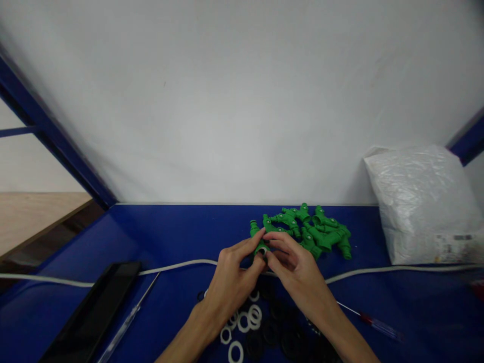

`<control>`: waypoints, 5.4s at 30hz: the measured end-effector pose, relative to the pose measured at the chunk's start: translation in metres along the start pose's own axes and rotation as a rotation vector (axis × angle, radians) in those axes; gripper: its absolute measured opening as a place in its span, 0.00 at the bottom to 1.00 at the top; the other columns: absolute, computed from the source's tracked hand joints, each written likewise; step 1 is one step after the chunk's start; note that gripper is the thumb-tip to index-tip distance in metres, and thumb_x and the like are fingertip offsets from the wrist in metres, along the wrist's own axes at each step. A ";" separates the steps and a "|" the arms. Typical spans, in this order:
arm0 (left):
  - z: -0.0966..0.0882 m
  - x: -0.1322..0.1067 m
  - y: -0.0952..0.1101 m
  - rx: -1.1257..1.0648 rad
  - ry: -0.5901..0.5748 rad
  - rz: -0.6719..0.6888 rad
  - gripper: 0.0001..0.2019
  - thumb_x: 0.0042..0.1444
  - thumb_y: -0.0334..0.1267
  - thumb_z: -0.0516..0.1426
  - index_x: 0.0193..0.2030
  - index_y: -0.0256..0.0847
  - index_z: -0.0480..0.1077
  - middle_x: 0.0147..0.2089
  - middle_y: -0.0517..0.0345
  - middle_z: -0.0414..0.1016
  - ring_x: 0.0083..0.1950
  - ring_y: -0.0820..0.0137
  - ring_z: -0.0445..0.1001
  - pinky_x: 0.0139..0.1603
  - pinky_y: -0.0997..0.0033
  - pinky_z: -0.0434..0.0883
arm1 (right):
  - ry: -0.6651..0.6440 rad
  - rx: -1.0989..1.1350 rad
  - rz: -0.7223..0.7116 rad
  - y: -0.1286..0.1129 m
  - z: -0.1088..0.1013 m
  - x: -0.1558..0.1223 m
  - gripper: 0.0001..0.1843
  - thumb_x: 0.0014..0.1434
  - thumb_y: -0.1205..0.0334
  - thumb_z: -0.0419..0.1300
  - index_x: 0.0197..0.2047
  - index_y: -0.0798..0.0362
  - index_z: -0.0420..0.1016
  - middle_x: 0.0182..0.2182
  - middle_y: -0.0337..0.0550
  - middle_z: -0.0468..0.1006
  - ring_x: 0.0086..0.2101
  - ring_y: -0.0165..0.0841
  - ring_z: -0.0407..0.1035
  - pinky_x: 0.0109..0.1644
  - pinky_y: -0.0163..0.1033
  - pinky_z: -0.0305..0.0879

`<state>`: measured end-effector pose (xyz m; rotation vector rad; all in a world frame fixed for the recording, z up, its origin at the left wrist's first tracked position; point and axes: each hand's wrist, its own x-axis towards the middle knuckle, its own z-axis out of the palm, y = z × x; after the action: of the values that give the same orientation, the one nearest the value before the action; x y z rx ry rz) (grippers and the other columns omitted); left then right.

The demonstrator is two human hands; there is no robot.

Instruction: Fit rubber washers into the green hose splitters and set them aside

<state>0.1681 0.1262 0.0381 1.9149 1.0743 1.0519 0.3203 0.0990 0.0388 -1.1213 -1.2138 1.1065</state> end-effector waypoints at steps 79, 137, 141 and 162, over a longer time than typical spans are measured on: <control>-0.009 0.000 -0.001 -0.083 -0.138 -0.012 0.30 0.67 0.48 0.55 0.74 0.50 0.57 0.72 0.55 0.66 0.66 0.59 0.72 0.66 0.54 0.70 | 0.013 0.091 0.086 -0.012 -0.008 0.003 0.21 0.55 0.48 0.71 0.47 0.49 0.74 0.41 0.43 0.82 0.35 0.37 0.80 0.43 0.42 0.78; -0.003 -0.003 0.004 -0.103 -0.134 -0.048 0.26 0.63 0.39 0.58 0.67 0.48 0.58 0.55 0.54 0.79 0.47 0.67 0.81 0.39 0.75 0.75 | 0.018 0.077 0.137 -0.009 -0.009 0.003 0.21 0.53 0.48 0.72 0.47 0.48 0.76 0.40 0.43 0.83 0.42 0.40 0.79 0.44 0.40 0.76; -0.004 -0.002 0.004 -0.052 -0.103 -0.024 0.21 0.63 0.38 0.59 0.61 0.49 0.61 0.52 0.59 0.81 0.48 0.69 0.80 0.49 0.72 0.73 | 0.000 0.088 0.151 -0.010 -0.009 0.002 0.22 0.55 0.47 0.71 0.48 0.48 0.76 0.41 0.44 0.84 0.45 0.41 0.79 0.47 0.42 0.76; -0.004 -0.001 0.000 -0.094 -0.077 -0.093 0.20 0.61 0.36 0.59 0.58 0.48 0.60 0.50 0.60 0.81 0.43 0.70 0.79 0.46 0.72 0.70 | -0.041 0.139 0.191 -0.011 -0.009 0.001 0.24 0.55 0.50 0.72 0.51 0.49 0.75 0.43 0.44 0.84 0.43 0.37 0.80 0.47 0.40 0.76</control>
<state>0.1645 0.1263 0.0391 1.7987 1.0427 0.9524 0.3299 0.0979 0.0499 -1.1292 -1.0597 1.3430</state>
